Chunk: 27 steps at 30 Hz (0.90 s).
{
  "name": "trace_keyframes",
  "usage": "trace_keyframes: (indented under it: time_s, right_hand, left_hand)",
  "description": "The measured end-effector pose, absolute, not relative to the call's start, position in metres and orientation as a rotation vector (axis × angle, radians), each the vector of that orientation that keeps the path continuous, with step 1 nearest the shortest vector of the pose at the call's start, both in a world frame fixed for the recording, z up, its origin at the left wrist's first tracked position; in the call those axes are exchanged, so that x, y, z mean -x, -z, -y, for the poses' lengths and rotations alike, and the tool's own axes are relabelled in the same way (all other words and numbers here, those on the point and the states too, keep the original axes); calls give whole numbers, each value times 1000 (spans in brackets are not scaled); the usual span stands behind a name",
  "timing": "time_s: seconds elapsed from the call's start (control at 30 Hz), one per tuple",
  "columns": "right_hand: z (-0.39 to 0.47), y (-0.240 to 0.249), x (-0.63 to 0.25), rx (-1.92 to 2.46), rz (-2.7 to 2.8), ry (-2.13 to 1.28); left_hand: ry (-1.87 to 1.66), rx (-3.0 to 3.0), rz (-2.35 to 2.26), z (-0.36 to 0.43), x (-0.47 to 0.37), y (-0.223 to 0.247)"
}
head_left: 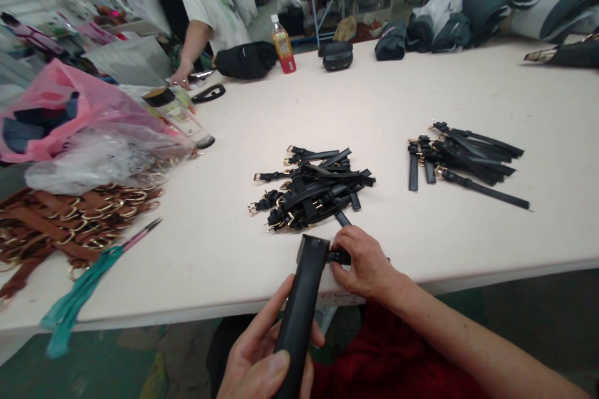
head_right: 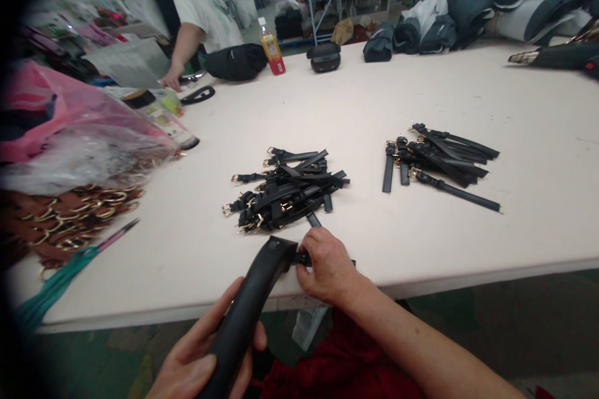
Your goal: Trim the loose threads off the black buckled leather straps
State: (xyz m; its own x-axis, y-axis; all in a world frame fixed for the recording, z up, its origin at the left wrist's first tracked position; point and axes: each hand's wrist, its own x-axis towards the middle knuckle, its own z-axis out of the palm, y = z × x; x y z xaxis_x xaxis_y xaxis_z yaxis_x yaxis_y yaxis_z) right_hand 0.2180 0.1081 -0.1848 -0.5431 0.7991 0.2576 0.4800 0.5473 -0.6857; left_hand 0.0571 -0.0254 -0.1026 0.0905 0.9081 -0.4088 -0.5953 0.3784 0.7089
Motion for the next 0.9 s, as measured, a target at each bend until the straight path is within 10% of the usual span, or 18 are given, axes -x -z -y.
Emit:
trace_keyframes:
  time_s: [0.9]
  right_hand:
    - [-104,180,-217,1061,2265,-690]
  left_hand:
    - [-1288,-500,-966,29,-52,93]
